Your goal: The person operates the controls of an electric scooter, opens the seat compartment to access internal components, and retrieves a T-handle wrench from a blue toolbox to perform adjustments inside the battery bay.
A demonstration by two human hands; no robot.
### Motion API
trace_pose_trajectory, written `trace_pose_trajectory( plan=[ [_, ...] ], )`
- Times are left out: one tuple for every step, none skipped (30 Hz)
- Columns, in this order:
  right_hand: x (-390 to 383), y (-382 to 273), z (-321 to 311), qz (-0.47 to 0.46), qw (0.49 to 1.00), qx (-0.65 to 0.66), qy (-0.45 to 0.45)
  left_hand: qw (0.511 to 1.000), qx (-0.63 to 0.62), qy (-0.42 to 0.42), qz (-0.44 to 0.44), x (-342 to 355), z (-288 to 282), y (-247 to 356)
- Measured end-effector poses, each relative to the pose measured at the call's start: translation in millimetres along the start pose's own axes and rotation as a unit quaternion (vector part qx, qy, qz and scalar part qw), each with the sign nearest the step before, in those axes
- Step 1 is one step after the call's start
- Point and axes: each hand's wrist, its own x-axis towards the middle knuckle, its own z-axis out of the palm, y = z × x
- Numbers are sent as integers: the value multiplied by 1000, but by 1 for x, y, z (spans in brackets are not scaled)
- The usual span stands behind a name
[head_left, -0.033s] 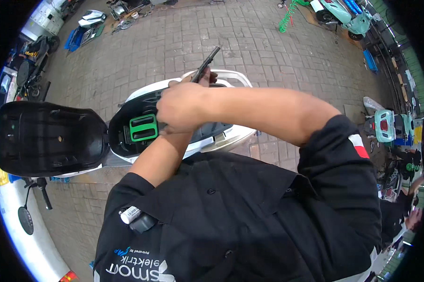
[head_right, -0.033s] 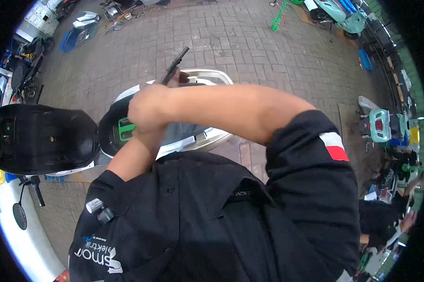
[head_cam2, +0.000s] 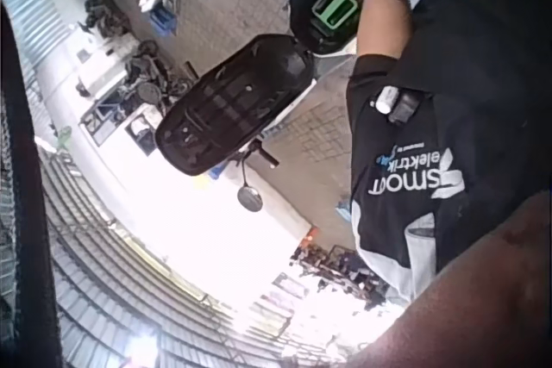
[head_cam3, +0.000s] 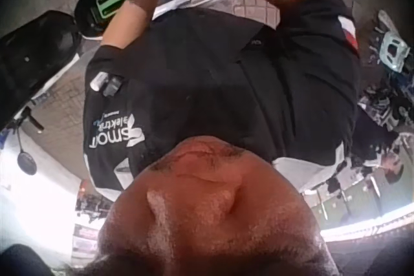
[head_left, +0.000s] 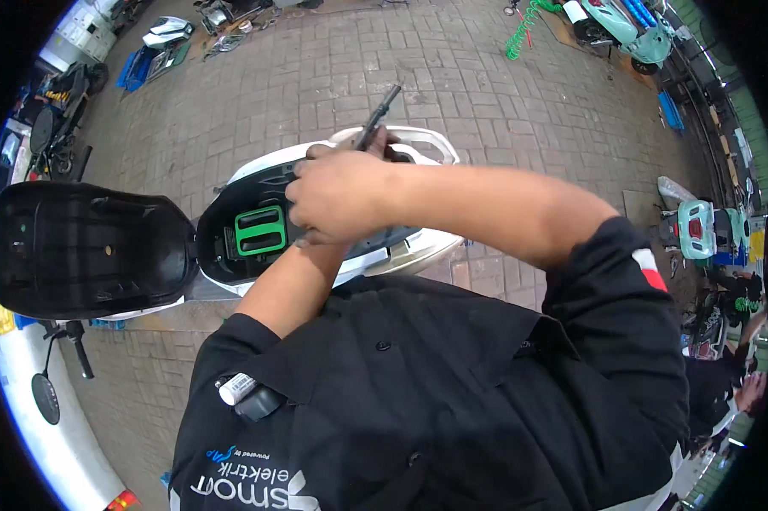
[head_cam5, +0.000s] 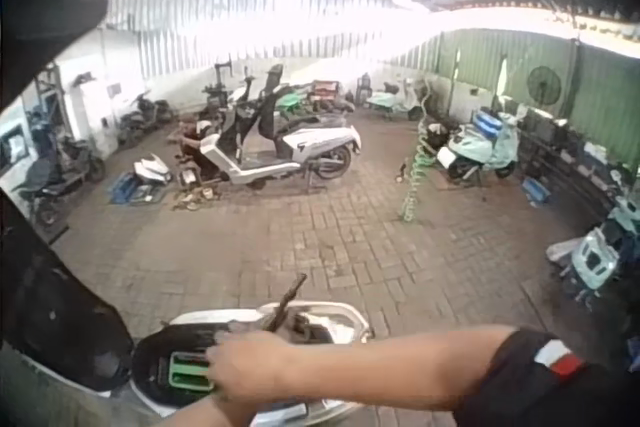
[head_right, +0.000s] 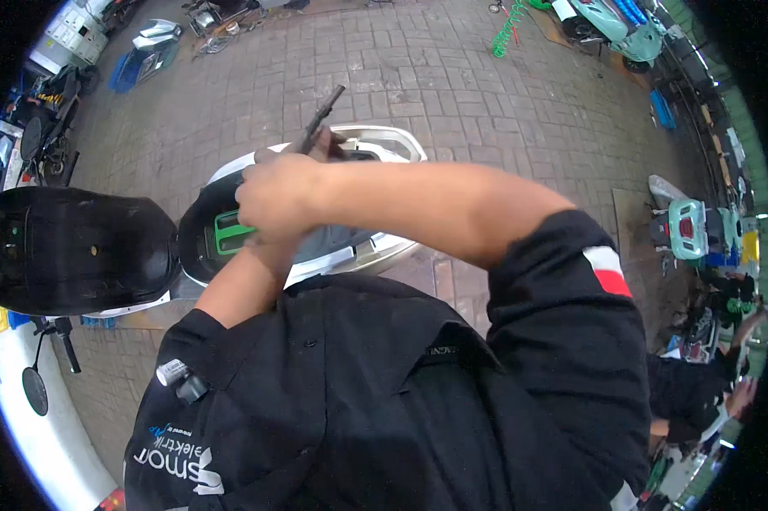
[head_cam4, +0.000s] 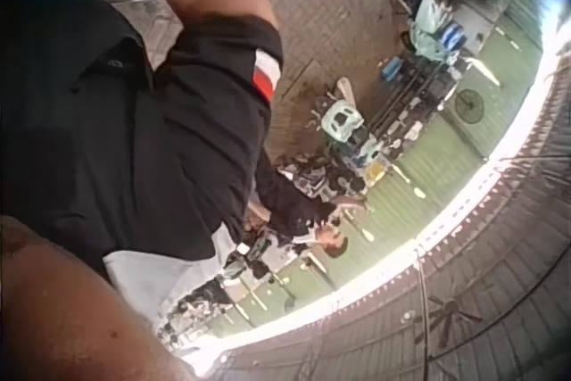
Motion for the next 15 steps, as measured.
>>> trace_pose_trajectory(
  plan=[
    [-10,-1,5,-39,997,-5,66,999,26,-6,27,-6,-5,4],
    [-21,-1,9,-67,989,-9,129,998,38,-25,40,-8,-4,8],
    [-27,-3,14,-60,986,-11,158,997,48,-47,38,-7,-4,12],
    [-31,-7,19,-55,980,-8,190,996,60,-68,23,-5,-5,13],
    [-35,-8,24,-50,974,-5,222,994,74,-86,6,-1,-4,14],
    [-41,-6,27,-61,969,11,240,991,84,-107,-13,3,-3,14],
    [-47,-7,28,-74,962,27,260,988,82,-125,-22,5,-6,13],
    [-54,-6,28,-85,955,42,281,987,72,-141,-23,7,-7,9],
    [-65,-2,26,-89,956,78,269,985,57,-161,-23,9,-10,4],
    [-77,-1,25,-85,954,102,267,983,9,-183,3,8,-15,-9],
    [-87,1,24,-83,953,127,262,978,-41,-204,27,7,-21,-22],
    [-95,1,25,-82,951,151,257,969,-92,-222,52,5,-25,-35],
    [-100,2,29,-92,948,140,269,969,-93,-224,45,5,-23,-37],
    [-101,4,37,-81,937,155,302,969,-94,-224,39,4,-20,-40],
    [-100,5,46,-70,925,169,334,969,-94,-224,33,3,-18,-43]
  ],
)
